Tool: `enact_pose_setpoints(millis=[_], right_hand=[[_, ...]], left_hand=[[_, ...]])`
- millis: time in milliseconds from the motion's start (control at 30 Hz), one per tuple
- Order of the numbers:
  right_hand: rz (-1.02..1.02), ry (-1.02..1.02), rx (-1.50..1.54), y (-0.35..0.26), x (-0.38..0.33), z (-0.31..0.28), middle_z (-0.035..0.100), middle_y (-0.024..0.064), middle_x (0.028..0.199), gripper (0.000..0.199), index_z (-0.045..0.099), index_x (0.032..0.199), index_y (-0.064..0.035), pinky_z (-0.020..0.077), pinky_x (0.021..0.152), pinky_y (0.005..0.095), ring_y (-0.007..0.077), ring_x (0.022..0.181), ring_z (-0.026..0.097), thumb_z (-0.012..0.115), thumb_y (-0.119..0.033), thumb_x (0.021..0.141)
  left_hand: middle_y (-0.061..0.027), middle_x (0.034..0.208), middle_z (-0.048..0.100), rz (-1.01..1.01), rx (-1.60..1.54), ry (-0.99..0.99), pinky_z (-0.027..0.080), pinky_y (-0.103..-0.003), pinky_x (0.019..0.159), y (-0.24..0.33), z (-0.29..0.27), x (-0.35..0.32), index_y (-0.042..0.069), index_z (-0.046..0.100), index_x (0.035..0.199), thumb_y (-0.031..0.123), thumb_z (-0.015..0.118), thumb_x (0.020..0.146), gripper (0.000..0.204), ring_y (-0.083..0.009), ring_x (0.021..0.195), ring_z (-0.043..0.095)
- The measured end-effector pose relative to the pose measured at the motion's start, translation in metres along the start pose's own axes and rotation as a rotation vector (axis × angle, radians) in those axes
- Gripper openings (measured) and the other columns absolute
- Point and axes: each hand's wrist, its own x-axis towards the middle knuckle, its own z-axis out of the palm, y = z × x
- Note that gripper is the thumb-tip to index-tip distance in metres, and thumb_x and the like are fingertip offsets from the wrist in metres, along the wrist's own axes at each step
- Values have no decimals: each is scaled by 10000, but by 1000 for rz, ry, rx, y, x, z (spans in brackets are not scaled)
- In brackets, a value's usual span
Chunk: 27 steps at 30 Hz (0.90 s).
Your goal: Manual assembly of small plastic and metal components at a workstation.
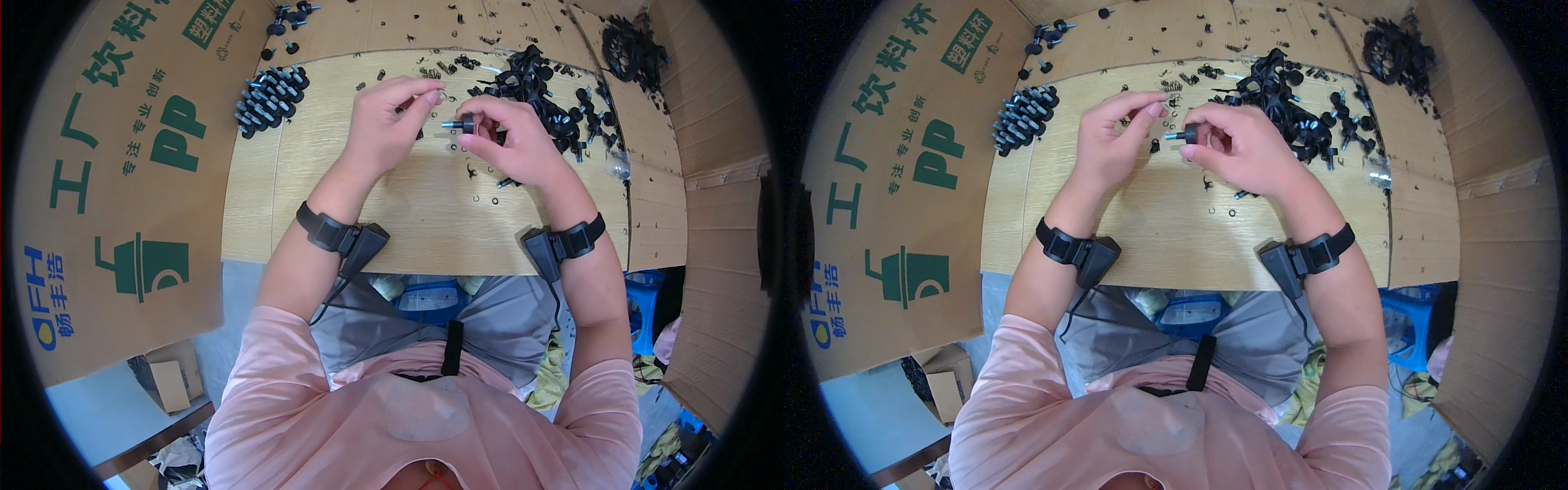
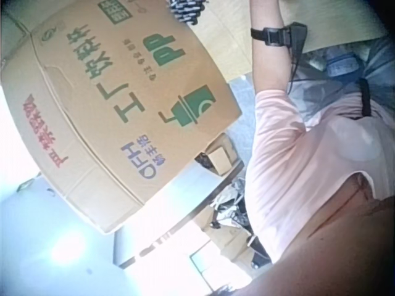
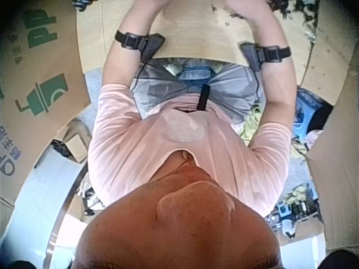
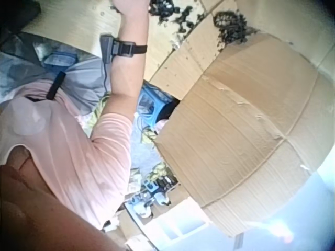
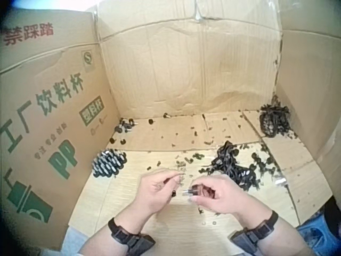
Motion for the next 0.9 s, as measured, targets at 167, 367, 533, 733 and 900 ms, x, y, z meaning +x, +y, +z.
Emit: enact_pose_setpoints(millis=[167, 367, 533, 733, 900], right_hand=[[-11, 137, -83, -1, 2, 2, 582, 25, 719, 303, 635, 1041, -78, 413, 520, 240, 95, 560, 505, 735, -108, 757], [-26, 218, -60, 3, 3, 1, 561, 18, 751, 311, 635, 1071, -91, 412, 536, 236, 94, 568, 480, 721, -84, 772], [4, 193, -25, 4, 2, 4, 533, 8, 699, 320, 640, 1073, -71, 403, 532, 236, 87, 572, 481, 747, -142, 780], [72, 143, -24, 3, 2, 4, 535, 0, 639, 316, 648, 1056, -39, 401, 520, 234, 86, 553, 484, 743, -207, 806], [108, 121, -60, 1, 3, 5, 583, 22, 658, 313, 650, 1048, -38, 411, 523, 237, 93, 560, 502, 743, -199, 797]], left_hand=[[-71, 892, 688, -40, 16, -119, 472, -254, 728, -3, 2, -1, 22, 700, 1021, 68, 613, 892, 163, -128, 817, 603], [-51, 877, 678, -264, -234, -145, 466, -243, 695, -8, 1, -3, 1, 689, 976, 115, 609, 907, 156, -113, 772, 583], [-32, 805, 672, -351, -446, -188, 448, -213, 640, -7, 8, -4, -18, 678, 946, 149, 616, 909, 182, -66, 699, 551], [-53, 781, 664, -372, -327, -198, 459, -242, 644, -3, 6, -6, -23, 691, 895, 118, 594, 892, 171, -105, 685, 564], [-48, 758, 676, -371, -421, -196, 442, -224, 611, -5, 5, -5, -8, 701, 858, 112, 575, 868, 175, -83, 698, 587]])
